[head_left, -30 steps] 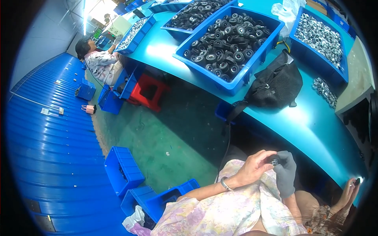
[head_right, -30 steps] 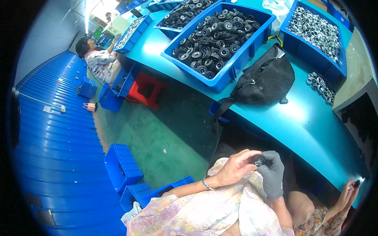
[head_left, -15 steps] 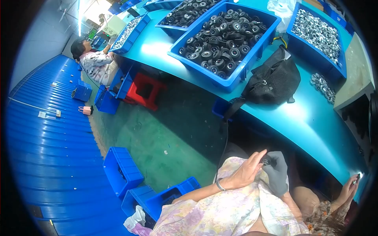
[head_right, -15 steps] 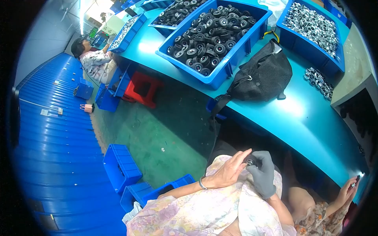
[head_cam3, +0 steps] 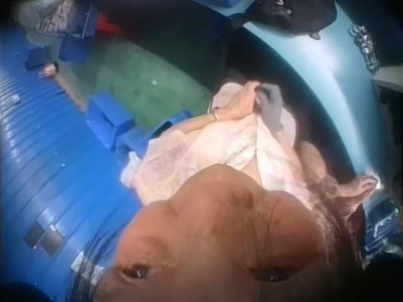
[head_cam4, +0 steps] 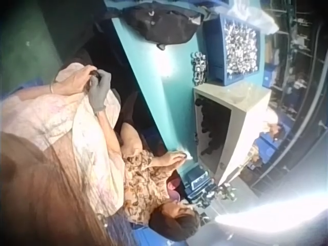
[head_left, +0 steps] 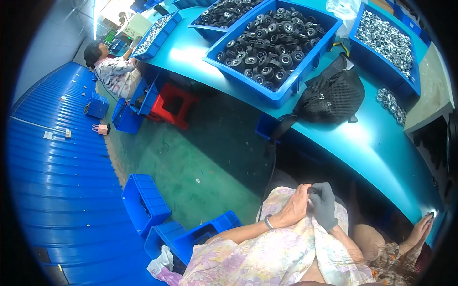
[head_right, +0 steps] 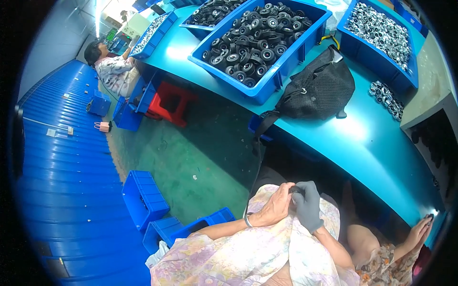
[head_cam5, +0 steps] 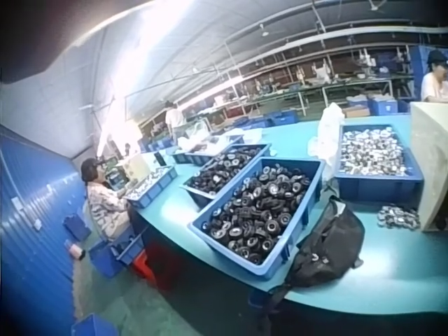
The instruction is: Assemble small metal bearings into circular plastic housings.
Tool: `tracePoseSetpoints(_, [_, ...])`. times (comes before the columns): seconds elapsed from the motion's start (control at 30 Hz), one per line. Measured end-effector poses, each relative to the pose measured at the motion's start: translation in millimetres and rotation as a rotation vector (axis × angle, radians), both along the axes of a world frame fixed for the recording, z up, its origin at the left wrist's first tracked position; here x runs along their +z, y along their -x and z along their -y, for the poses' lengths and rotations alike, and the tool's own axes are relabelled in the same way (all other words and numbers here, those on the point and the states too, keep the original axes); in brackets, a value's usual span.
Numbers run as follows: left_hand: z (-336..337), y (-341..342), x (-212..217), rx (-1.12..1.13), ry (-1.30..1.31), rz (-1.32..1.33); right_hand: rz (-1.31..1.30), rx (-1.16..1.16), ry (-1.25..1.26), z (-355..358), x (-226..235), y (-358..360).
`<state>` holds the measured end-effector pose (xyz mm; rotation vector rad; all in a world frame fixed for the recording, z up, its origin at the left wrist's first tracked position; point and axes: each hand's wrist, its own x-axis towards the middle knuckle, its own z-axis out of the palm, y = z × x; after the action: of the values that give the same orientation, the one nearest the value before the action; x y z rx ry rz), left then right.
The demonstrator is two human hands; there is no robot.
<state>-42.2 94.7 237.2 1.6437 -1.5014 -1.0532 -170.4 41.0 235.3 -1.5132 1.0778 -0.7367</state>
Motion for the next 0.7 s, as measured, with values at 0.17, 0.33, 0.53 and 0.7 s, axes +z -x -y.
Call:
tracePoseSetpoints(0.17, [10.6, 7.8, -28.4, 0.116, -0.113, -0.06, -0.044, -0.069, 0.039, 4.1, -39.4, -4.7])
tracePoseSetpoints(0.33, [26.0, 17.0, -47.8, 0.205, -0.093, -0.055, -0.07, -0.137, -0.012, 9.2, -53.9, -4.1])
tracePoseSetpoints(0.53, [27.2, 23.4, -49.8, 0.254, 0.016, -0.13, 0.105, -0.16, -0.23, 9.2, -45.6, 6.6])
tracePoseSetpoints(0.7, [28.5, 14.4, -37.7, 0.253, -0.317, -0.483, 0.135, -0.146, -0.163, 5.7, -48.6, 9.6])
